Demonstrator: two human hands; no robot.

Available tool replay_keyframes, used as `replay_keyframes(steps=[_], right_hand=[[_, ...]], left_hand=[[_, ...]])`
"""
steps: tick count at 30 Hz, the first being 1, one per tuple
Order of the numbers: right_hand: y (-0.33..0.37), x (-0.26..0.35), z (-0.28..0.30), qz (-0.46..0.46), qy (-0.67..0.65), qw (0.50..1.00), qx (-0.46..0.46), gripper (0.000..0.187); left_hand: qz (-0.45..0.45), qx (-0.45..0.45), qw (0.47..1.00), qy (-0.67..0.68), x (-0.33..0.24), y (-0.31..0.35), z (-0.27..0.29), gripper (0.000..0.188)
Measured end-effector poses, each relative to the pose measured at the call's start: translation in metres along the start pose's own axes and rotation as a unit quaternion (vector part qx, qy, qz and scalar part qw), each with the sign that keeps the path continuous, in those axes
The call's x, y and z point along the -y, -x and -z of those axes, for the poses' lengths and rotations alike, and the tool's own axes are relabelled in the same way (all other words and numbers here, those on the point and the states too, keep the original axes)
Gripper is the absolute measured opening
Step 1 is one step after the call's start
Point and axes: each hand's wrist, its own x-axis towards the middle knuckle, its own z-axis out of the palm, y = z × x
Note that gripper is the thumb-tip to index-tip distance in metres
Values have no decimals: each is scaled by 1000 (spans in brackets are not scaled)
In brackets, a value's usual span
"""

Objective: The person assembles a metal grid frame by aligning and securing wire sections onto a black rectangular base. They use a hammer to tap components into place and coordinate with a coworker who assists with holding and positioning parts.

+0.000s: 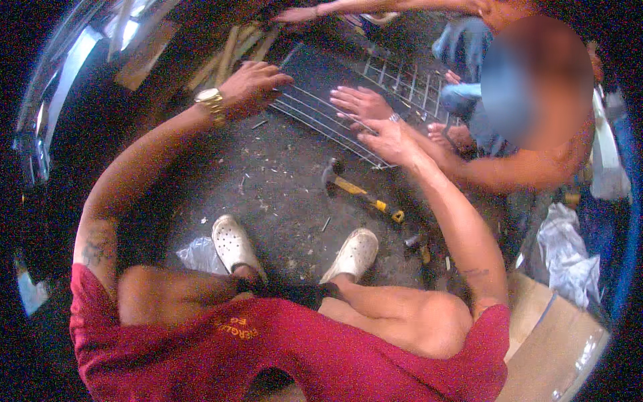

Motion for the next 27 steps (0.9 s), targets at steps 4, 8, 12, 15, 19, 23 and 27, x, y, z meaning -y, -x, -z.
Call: replay_keyframes(steps=[4,8,12,15,19,23,27], right_hand=[[-3,-3,4,-81,-46,995,31,32],[-5,2,5,-115,-53,991,37,33],[-5,5,4,-146,-78,986,32,34],[-5,3,3,-133,-81,987,30,34],[-8,-3,0,-140,-122,982,32,35],[-13,-9,-2,-142,-110,983,36,32],[-11,-11,-1,-143,-82,986,36,33]], left_hand=[[25,8,1000,-17,0,-3,4,59],[42,-174,984,-18,20,0,7,63],[180,-219,959,17,55,5,4,61],[327,-152,925,123,79,17,-7,59],[354,-33,904,237,96,32,-31,53],[271,-25,929,249,91,35,-51,49],[283,7,924,258,79,28,-51,45]])
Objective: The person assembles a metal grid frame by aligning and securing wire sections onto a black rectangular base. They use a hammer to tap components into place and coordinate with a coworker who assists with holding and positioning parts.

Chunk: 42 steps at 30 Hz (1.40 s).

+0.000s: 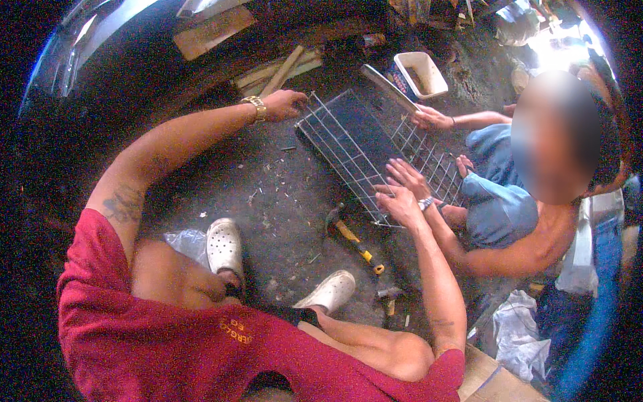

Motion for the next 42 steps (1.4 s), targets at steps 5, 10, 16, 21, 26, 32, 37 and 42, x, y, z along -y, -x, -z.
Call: replay_keyframes(steps=[5,10,16,21,26,32,37,42], right_hand=[[2,0,0,-28,4,1000,-14,34],[-1,2,1,-31,42,998,-19,37],[8,12,1,-17,56,998,-9,43],[8,16,4,-13,72,997,-12,42],[9,15,8,-8,40,999,1,44],[12,18,11,-4,63,998,5,45],[10,15,8,-2,37,999,11,45],[9,17,10,-7,79,997,12,48]], left_hand=[[-5,8,1000,8,-12,2,1,39],[-7,-1,1000,5,-9,-1,1,37],[-1,9,1000,-13,-7,1,4,37],[0,12,1000,9,-13,4,6,39],[-10,2,1000,-3,-12,7,6,39],[-25,-2,1000,-3,2,0,0,40],[-17,-14,999,-33,7,0,-4,42],[-3,-2,1000,-21,7,1,-3,46]])
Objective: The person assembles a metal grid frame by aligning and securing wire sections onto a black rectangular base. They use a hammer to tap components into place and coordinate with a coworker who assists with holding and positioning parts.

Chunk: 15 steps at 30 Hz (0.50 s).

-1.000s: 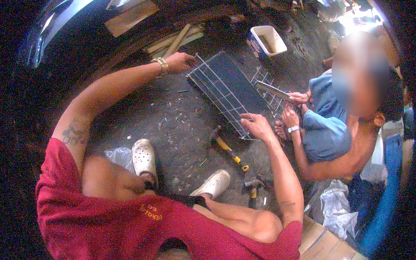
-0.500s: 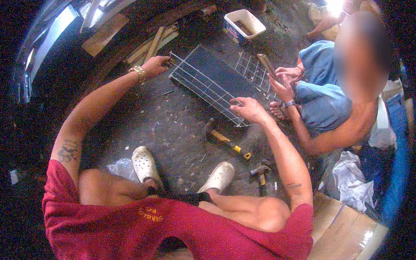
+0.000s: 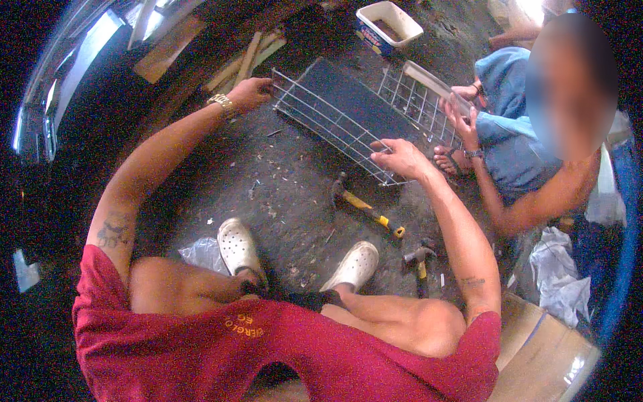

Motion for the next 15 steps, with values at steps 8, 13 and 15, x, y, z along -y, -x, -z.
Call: replay_keyframes(steps=[8,13,15], right_hand=[[14,10,53,16,-12,1000,23,76],[31,8,89,41,19,998,-48,68],[32,3,97,4,7,999,-32,67]], left_hand=[[-24,5,1000,18,-2,4,6,43],[60,37,997,36,-16,11,13,42],[26,20,999,21,-20,13,14,43]])
